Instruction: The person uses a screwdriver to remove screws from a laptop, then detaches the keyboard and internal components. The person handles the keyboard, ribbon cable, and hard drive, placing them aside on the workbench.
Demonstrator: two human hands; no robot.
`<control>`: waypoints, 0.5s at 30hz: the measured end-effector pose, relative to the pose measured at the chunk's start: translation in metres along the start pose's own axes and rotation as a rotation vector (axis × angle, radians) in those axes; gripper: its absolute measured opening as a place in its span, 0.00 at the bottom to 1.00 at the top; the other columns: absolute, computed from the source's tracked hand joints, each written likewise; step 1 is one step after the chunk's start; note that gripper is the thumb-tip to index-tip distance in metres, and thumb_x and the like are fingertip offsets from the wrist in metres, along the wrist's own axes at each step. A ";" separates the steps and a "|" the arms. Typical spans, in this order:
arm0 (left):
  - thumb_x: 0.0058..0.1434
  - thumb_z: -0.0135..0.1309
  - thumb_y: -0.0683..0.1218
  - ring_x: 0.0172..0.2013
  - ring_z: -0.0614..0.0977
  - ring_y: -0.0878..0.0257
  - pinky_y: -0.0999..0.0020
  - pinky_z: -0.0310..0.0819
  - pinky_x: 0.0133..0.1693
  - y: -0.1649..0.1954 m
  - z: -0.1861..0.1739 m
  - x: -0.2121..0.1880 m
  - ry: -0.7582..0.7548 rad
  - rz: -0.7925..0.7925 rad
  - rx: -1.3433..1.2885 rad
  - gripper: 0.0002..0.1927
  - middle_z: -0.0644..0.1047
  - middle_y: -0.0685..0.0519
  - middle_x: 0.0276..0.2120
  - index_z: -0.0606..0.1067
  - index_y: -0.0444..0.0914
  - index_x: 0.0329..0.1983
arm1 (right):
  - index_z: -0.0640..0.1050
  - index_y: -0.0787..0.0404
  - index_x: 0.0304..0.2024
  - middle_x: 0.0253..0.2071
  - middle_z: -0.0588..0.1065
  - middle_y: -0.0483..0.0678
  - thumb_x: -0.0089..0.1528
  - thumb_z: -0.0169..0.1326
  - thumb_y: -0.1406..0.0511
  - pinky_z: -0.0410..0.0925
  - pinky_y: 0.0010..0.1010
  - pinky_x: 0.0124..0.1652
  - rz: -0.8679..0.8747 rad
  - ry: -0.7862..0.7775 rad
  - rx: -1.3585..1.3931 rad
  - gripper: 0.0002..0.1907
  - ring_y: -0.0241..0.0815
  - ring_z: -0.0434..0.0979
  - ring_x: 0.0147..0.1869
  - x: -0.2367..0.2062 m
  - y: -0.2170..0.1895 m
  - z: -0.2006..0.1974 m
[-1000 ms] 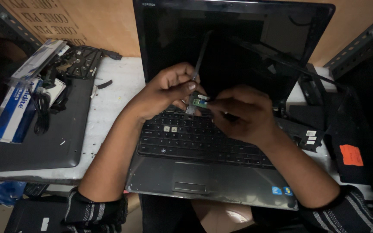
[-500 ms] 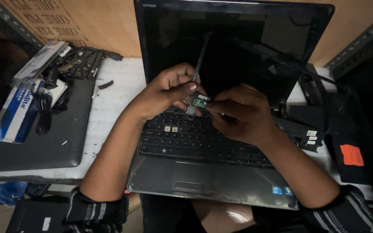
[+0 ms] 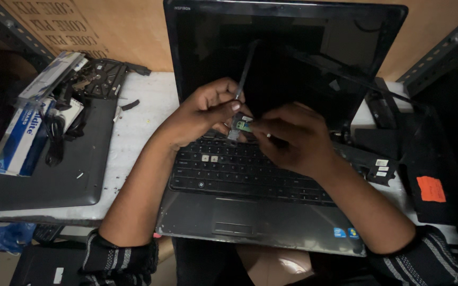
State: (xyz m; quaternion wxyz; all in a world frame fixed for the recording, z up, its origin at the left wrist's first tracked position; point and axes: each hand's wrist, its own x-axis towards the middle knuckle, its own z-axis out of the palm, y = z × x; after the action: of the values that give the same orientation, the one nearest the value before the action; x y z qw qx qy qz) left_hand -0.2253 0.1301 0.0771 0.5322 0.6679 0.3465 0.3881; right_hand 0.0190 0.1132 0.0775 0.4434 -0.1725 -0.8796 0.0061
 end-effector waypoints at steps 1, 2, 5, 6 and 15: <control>0.72 0.50 0.43 0.32 0.80 0.72 0.75 0.79 0.32 0.000 0.000 0.000 -0.002 0.007 -0.002 0.05 0.83 0.52 0.39 0.71 0.38 0.47 | 0.83 0.59 0.42 0.37 0.76 0.44 0.53 0.69 0.72 0.67 0.28 0.34 0.007 0.002 -0.008 0.15 0.36 0.75 0.34 0.000 0.000 0.000; 0.72 0.50 0.43 0.32 0.80 0.73 0.76 0.78 0.32 0.000 0.000 0.000 -0.004 0.005 -0.006 0.05 0.83 0.52 0.39 0.71 0.38 0.47 | 0.82 0.59 0.43 0.37 0.76 0.44 0.53 0.69 0.72 0.67 0.28 0.34 0.015 0.005 -0.016 0.15 0.36 0.75 0.34 0.000 -0.001 0.000; 0.72 0.51 0.44 0.30 0.78 0.73 0.76 0.77 0.30 0.001 0.000 -0.001 0.001 -0.008 -0.003 0.05 0.83 0.52 0.39 0.71 0.39 0.47 | 0.82 0.60 0.44 0.38 0.76 0.45 0.55 0.69 0.73 0.67 0.26 0.33 0.034 -0.004 0.047 0.15 0.35 0.75 0.35 -0.001 0.000 0.001; 0.71 0.51 0.44 0.30 0.78 0.73 0.76 0.77 0.30 0.001 0.000 0.000 0.007 -0.017 0.008 0.05 0.83 0.52 0.39 0.72 0.39 0.47 | 0.82 0.60 0.43 0.38 0.76 0.44 0.55 0.68 0.73 0.67 0.26 0.33 0.037 -0.002 0.058 0.15 0.35 0.75 0.35 0.000 0.000 0.002; 0.71 0.51 0.44 0.30 0.79 0.72 0.75 0.78 0.30 0.001 0.001 -0.001 0.002 0.003 0.010 0.05 0.84 0.51 0.39 0.72 0.38 0.47 | 0.82 0.56 0.40 0.37 0.77 0.41 0.52 0.67 0.72 0.64 0.32 0.39 0.008 -0.009 -0.048 0.14 0.35 0.74 0.36 -0.001 -0.004 0.000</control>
State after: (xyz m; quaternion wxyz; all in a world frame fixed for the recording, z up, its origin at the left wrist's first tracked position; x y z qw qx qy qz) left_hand -0.2253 0.1282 0.0780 0.5278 0.6707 0.3480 0.3880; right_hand 0.0184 0.1095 0.0768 0.4352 -0.1864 -0.8807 -0.0125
